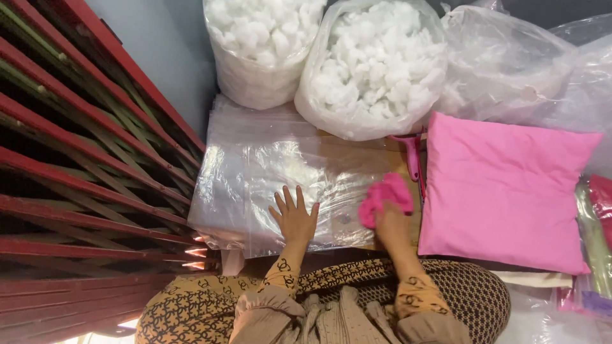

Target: Folding a pink bag and inserting it into a clear plastic sleeve for packaging.

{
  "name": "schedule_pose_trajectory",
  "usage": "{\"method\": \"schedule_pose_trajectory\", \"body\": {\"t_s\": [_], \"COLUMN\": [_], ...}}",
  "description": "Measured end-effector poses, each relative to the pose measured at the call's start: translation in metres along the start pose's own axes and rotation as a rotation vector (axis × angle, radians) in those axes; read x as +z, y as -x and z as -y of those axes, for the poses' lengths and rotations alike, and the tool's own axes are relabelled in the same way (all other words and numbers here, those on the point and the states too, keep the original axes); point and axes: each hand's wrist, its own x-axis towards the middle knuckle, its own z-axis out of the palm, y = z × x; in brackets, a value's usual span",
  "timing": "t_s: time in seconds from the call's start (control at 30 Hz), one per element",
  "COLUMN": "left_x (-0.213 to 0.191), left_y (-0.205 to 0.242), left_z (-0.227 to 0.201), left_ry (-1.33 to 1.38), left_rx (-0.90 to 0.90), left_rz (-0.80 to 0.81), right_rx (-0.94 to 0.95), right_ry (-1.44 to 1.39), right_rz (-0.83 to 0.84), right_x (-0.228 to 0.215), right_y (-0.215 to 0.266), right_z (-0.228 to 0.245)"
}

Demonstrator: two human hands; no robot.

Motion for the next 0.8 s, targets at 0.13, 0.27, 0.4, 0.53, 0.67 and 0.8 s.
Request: {"method": "schedule_pose_trajectory", "body": {"t_s": [0.13, 0.27, 0.4, 0.53, 0.67, 0.8], "left_x": [0.003, 0.006, -0.001, 0.002, -0.014, 0.010], "left_y": [0.009, 0.025, 0.026, 0.020, 0.004, -0.025], "left_z": [0.007, 0.022, 0.033, 0.039, 0.028, 0.033], "left_ry": [0.024, -0.021, -0.035, -0.021, 0.060, 0.032], "left_rx": [0.014, 0.065, 0.124, 0.144, 0.045, -0.059], "left_rz": [0.009, 0.038, 0.032, 0.036, 0.025, -0.064], "right_rx": [0.031, -0.341, -0.634, -0.283, -0.054, -0.453], "right_ry": [-0.092, -0.296, -0.209, -0.212, -0.064, -0.279], "right_rz": [-0.154, -0.134, 0.045, 0.002, -0.211, -0.311], "right_x": [-0.027, 0.028, 0.033, 0.057, 0.061, 0.057], "right_y": [-0.032, -0.024, -0.027, -0.074, -0.109, -0.081], "right_z": [-0.011, 0.065, 0.071, -0.022, -0.028, 0.087]}}
